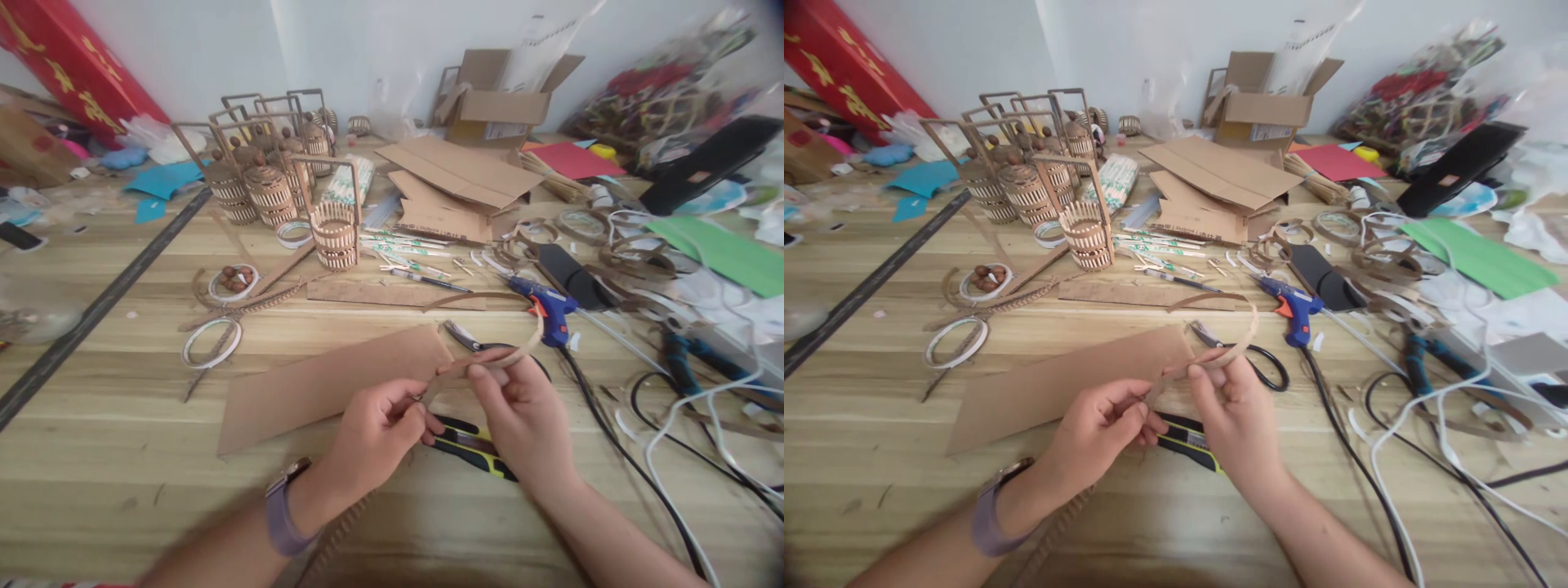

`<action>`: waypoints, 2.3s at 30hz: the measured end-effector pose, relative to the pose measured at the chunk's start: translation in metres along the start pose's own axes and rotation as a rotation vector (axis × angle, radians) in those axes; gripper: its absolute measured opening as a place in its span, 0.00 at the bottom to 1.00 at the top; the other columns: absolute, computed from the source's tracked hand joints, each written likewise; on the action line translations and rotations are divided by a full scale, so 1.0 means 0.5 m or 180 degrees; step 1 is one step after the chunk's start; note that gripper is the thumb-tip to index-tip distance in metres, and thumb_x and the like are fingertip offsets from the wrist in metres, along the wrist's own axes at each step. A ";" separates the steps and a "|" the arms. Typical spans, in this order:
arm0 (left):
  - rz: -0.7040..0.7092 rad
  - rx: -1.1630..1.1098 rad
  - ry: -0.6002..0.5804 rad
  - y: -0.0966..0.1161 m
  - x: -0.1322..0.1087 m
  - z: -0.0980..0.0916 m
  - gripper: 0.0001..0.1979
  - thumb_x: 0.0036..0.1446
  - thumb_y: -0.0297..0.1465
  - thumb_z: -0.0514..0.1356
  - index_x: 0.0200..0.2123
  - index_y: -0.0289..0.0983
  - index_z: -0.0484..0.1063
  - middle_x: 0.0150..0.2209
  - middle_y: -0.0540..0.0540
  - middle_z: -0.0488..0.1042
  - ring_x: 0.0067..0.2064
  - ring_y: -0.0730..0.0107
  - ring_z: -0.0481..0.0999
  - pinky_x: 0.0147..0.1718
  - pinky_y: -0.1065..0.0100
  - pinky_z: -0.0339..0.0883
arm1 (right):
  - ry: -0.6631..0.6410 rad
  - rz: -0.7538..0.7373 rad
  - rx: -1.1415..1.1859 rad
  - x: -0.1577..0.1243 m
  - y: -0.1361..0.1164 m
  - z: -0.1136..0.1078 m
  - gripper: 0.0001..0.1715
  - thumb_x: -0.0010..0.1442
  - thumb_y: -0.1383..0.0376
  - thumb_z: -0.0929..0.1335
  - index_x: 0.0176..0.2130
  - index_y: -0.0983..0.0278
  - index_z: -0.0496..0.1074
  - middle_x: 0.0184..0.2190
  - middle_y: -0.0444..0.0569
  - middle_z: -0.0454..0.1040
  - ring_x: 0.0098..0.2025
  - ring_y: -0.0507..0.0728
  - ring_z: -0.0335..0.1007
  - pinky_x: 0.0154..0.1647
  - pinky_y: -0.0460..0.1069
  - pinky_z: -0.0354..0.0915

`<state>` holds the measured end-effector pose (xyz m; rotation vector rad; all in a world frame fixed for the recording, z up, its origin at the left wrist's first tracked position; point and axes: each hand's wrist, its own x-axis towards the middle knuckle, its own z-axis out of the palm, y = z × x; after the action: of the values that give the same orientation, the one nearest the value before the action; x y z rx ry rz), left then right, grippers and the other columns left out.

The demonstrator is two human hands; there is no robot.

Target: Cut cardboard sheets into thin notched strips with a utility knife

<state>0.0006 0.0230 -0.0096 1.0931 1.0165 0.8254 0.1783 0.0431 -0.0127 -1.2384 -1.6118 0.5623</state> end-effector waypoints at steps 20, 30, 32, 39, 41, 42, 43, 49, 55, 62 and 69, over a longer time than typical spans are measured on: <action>-0.0124 -0.0183 0.0002 -0.006 0.002 0.004 0.12 0.54 0.34 0.62 0.39 0.32 0.74 0.28 0.44 0.81 0.27 0.72 0.75 0.29 0.71 0.70 | 0.1483 0.0644 0.1632 0.067 0.004 -0.053 0.15 0.52 0.68 0.74 0.30 0.60 0.62 0.33 0.43 0.80 0.17 0.46 0.63 0.19 0.44 0.59; 0.0035 0.0122 -0.0112 -0.012 0.003 0.013 0.22 0.61 0.45 0.58 0.46 0.32 0.71 0.31 0.44 0.78 0.24 0.74 0.73 0.26 0.72 0.67 | -0.0776 0.0937 0.0867 0.049 -0.009 -0.030 0.15 0.55 0.53 0.72 0.35 0.61 0.70 0.21 0.39 0.68 0.21 0.50 0.64 0.22 0.46 0.62; 0.0065 0.0295 -0.0235 -0.008 0.000 0.017 0.22 0.62 0.46 0.55 0.47 0.32 0.70 0.29 0.47 0.75 0.20 0.77 0.68 0.21 0.74 0.62 | -0.1051 0.0913 0.0802 0.041 -0.011 -0.027 0.17 0.56 0.51 0.71 0.30 0.62 0.72 0.19 0.40 0.66 0.21 0.49 0.61 0.21 0.45 0.60; -0.0371 0.0926 -0.0702 0.031 -0.045 0.004 0.15 0.67 0.38 0.50 0.44 0.36 0.72 0.24 0.55 0.67 0.19 0.79 0.60 0.21 0.75 0.56 | 0.0992 0.1058 0.1786 0.082 0.031 -0.082 0.19 0.45 0.51 0.78 0.26 0.62 0.75 0.19 0.39 0.66 0.20 0.47 0.57 0.20 0.43 0.59; -0.0267 0.1336 -0.0596 0.049 -0.062 -0.010 0.15 0.67 0.37 0.49 0.38 0.36 0.73 0.22 0.55 0.66 0.22 0.77 0.62 0.27 0.74 0.60 | 0.1456 0.1029 0.2146 0.100 0.039 -0.099 0.19 0.42 0.53 0.80 0.26 0.62 0.75 0.19 0.38 0.66 0.20 0.46 0.57 0.20 0.42 0.59; -0.0202 0.1553 -0.0488 0.058 -0.069 -0.020 0.16 0.67 0.37 0.48 0.34 0.36 0.72 0.22 0.55 0.66 0.24 0.76 0.64 0.30 0.74 0.61 | 0.1552 0.1037 0.2246 0.106 0.041 -0.104 0.18 0.41 0.54 0.80 0.27 0.62 0.76 0.19 0.38 0.66 0.21 0.46 0.57 0.20 0.42 0.60; -0.0175 0.1781 -0.0336 0.067 -0.073 -0.034 0.18 0.66 0.38 0.48 0.31 0.37 0.71 0.22 0.54 0.66 0.25 0.75 0.66 0.31 0.73 0.62 | 0.1593 0.1060 0.2303 0.110 0.043 -0.108 0.19 0.41 0.55 0.80 0.28 0.62 0.77 0.20 0.39 0.67 0.21 0.46 0.58 0.21 0.42 0.61; 0.0298 0.3690 0.1371 0.115 -0.056 -0.182 0.20 0.64 0.42 0.44 0.33 0.40 0.71 0.26 0.48 0.75 0.30 0.63 0.75 0.33 0.67 0.66 | 0.1232 0.1149 0.2054 0.103 0.043 -0.085 0.27 0.40 0.53 0.80 0.37 0.61 0.73 0.28 0.41 0.76 0.27 0.49 0.70 0.31 0.46 0.69; 0.0876 0.5906 0.1938 0.100 -0.009 -0.260 0.22 0.65 0.35 0.44 0.47 0.28 0.73 0.49 0.29 0.77 0.56 0.36 0.71 0.51 0.45 0.64 | 0.0437 0.1110 0.1324 0.083 -0.001 -0.102 0.22 0.50 0.49 0.75 0.32 0.63 0.70 0.24 0.42 0.75 0.23 0.50 0.69 0.28 0.47 0.68; 0.1087 0.5035 0.0349 0.027 0.019 -0.170 0.22 0.64 0.41 0.52 0.54 0.36 0.74 0.55 0.38 0.75 0.56 0.49 0.73 0.57 0.50 0.64 | 0.0543 0.0797 -0.0711 0.147 -0.011 -0.264 0.20 0.58 0.48 0.70 0.31 0.62 0.73 0.23 0.45 0.76 0.24 0.55 0.73 0.30 0.52 0.69; 0.0502 0.5192 -0.0017 0.028 0.006 -0.150 0.32 0.57 0.41 0.63 0.63 0.36 0.66 0.66 0.33 0.62 0.66 0.42 0.62 0.61 0.45 0.57 | 0.1057 0.0835 -0.1977 0.212 0.034 -0.333 0.28 0.38 0.69 0.80 0.41 0.64 0.74 0.46 0.58 0.74 0.39 0.62 0.73 0.33 0.53 0.64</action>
<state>-0.0695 0.0525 -0.0066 2.5236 1.6092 -0.0978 0.3357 0.1130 0.0853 -1.9067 -1.3853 -0.0139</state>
